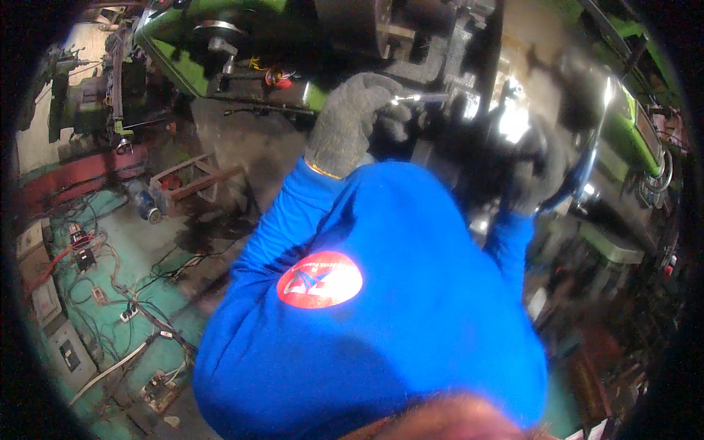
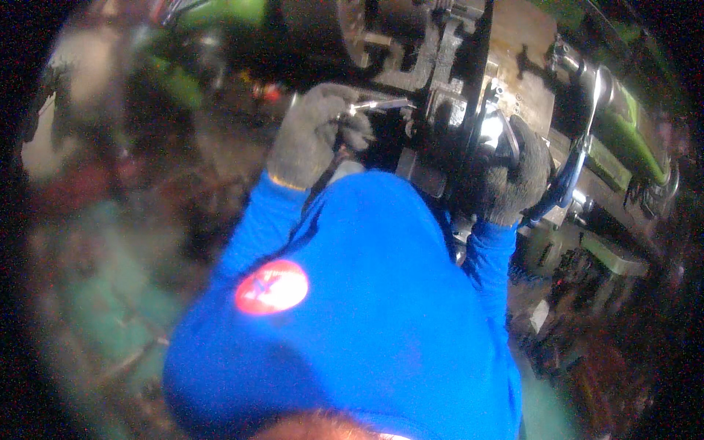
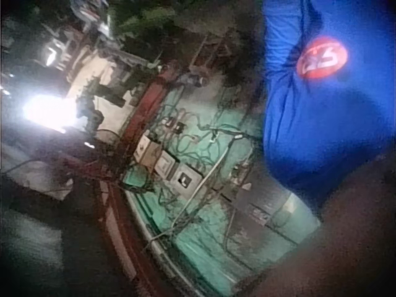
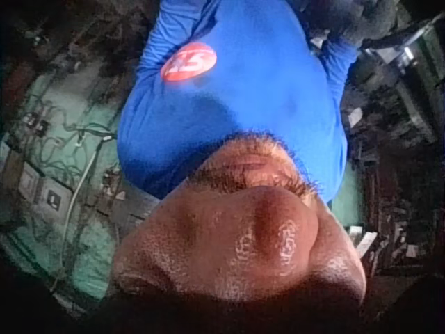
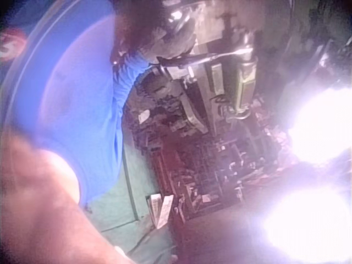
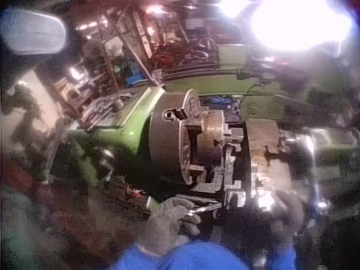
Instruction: The person operates a large green metalworking machine, likely a lathe, in a workshop. They use a wrench to tighten components on the machine's chuck and adjust various levers and handles on the machine's body.
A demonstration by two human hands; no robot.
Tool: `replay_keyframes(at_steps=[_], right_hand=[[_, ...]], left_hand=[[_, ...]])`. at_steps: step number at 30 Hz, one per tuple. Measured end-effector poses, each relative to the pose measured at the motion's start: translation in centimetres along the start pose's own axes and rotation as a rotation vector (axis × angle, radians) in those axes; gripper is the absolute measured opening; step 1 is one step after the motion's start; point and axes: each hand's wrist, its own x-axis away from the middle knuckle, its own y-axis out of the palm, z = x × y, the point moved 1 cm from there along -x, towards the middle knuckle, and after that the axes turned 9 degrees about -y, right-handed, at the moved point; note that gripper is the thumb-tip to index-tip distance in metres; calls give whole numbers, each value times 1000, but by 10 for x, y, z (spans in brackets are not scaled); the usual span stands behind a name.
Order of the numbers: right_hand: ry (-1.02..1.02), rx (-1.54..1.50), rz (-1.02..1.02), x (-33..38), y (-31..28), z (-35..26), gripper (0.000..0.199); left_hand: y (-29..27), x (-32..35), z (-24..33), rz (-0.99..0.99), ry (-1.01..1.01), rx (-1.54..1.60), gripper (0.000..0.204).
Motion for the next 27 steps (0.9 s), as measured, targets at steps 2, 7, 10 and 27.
replay_keyframes(at_steps=[2,7,10,27], right_hand=[[-28,24,-11,-2,-2,0,24],[-52,52,9,-6,-2,-5,26],[-44,50,8,-5,-2,-3,27],[14,0,46,-5,-1,-4,34]], left_hand=[[4,2,3,-20,-4,60,26],[5,3,1,-59,-3,110,27],[4,4,-1,-74,19,90,24],[23,15,2,70,-111,198,37]])
